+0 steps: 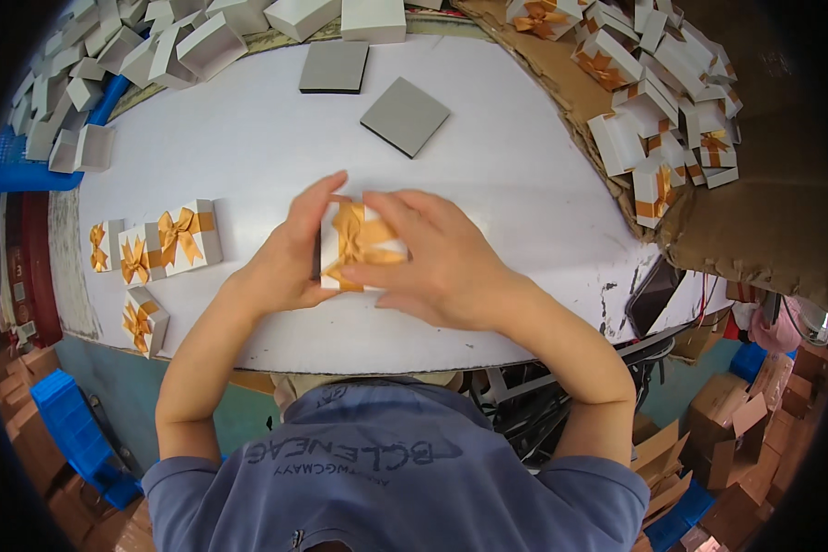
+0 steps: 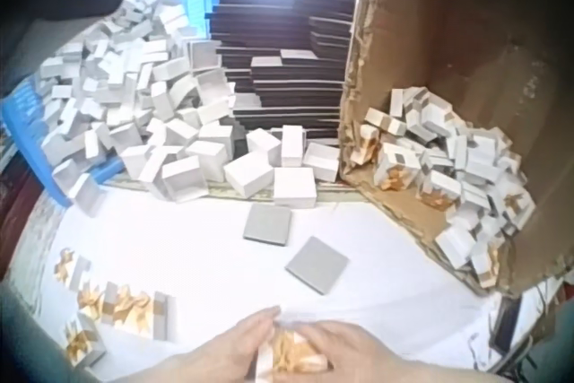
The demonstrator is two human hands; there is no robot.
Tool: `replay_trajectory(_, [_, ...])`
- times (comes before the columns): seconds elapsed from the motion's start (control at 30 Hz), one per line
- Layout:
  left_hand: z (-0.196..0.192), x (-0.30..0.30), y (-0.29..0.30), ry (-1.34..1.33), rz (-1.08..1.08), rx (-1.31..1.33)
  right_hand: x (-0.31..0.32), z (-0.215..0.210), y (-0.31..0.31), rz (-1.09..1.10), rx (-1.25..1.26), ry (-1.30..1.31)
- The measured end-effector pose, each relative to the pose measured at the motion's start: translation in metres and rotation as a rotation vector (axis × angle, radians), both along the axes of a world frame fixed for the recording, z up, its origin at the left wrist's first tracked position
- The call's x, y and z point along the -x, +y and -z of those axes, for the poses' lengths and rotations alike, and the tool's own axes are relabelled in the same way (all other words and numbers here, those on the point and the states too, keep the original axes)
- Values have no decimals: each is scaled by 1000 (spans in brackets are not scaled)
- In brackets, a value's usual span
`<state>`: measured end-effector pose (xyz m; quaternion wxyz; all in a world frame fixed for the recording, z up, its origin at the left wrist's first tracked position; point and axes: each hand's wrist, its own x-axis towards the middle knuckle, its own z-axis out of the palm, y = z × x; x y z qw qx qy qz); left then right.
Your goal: Manually assembling and packaging small gift boxes with foam inserts and ribbon bows.
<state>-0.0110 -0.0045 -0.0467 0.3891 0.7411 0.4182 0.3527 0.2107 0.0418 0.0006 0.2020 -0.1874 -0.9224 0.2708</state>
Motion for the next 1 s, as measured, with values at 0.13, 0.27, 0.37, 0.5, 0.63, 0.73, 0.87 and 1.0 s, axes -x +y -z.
replay_trajectory(0.13, [7,1,5,105,117,-246,-6,5,-6,21,-122,-40])
replay_trajectory(0.27, [5,-3,2,-27,30,-75,-17,-5,12,115,51,89])
replay_trajectory(0.37, [6,-6,9,-49,14,-303,-10,4,8,85,-15,23])
replay_trajectory(0.5, [-5,-4,16,62,110,-104,-10,8,2,31,-120,-34])
replay_trajectory(0.63, [-23,-6,16,394,106,-269,-10,36,-3,82,-319,36])
replay_trajectory(0.73, [-27,1,7,534,36,-282,-3,24,-1,40,-217,-55])
replay_trajectory(0.87, [-45,26,-20,760,-153,-151,5,10,38,-102,-183,-161])
replay_trajectory(1.0, [-86,58,-11,917,-361,-83,8,31,77,374,-404,-79])
